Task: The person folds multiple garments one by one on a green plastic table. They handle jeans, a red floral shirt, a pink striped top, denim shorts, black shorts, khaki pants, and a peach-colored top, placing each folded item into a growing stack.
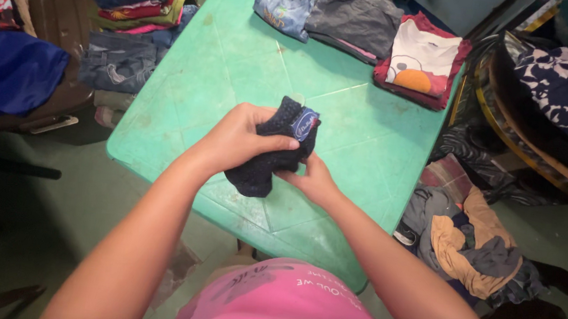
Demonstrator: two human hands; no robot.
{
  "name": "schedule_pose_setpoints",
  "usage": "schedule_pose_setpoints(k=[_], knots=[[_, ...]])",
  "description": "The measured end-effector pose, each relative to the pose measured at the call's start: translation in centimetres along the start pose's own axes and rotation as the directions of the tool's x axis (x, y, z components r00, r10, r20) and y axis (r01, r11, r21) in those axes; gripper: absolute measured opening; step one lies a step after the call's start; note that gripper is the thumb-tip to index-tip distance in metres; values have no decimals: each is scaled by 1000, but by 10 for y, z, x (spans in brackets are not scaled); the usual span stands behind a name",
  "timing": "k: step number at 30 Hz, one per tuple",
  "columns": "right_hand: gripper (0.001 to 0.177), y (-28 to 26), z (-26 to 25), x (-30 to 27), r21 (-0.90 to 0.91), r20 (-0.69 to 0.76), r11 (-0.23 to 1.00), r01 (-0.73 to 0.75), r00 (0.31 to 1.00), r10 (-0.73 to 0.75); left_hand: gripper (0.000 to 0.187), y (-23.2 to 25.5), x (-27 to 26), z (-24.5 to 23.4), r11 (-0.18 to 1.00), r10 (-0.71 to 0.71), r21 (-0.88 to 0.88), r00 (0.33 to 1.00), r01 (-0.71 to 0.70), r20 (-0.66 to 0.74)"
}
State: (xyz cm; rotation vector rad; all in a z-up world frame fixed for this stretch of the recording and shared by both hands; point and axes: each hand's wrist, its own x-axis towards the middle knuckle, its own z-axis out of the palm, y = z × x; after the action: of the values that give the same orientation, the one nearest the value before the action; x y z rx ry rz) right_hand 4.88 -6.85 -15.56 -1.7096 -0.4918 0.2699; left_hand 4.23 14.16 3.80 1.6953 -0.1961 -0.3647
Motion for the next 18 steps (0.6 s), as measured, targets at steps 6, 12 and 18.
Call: schedule_pose_setpoints(k=[6,12,18], knots=[[27,8,-79,-14,26,-35,886,-462,886,463,35,-24,-15,-30,996,18,88,988,-5,-150],[24,-21,-179,-36,100,-80,869,-485,867,493,75,-108,-22,-4,1000,27,7,998,-27,-59],[31,19,-203,-6,-6,-9,741,-671,741,671,74,-205,-5,26,868,-329,-415,942,273,-68]])
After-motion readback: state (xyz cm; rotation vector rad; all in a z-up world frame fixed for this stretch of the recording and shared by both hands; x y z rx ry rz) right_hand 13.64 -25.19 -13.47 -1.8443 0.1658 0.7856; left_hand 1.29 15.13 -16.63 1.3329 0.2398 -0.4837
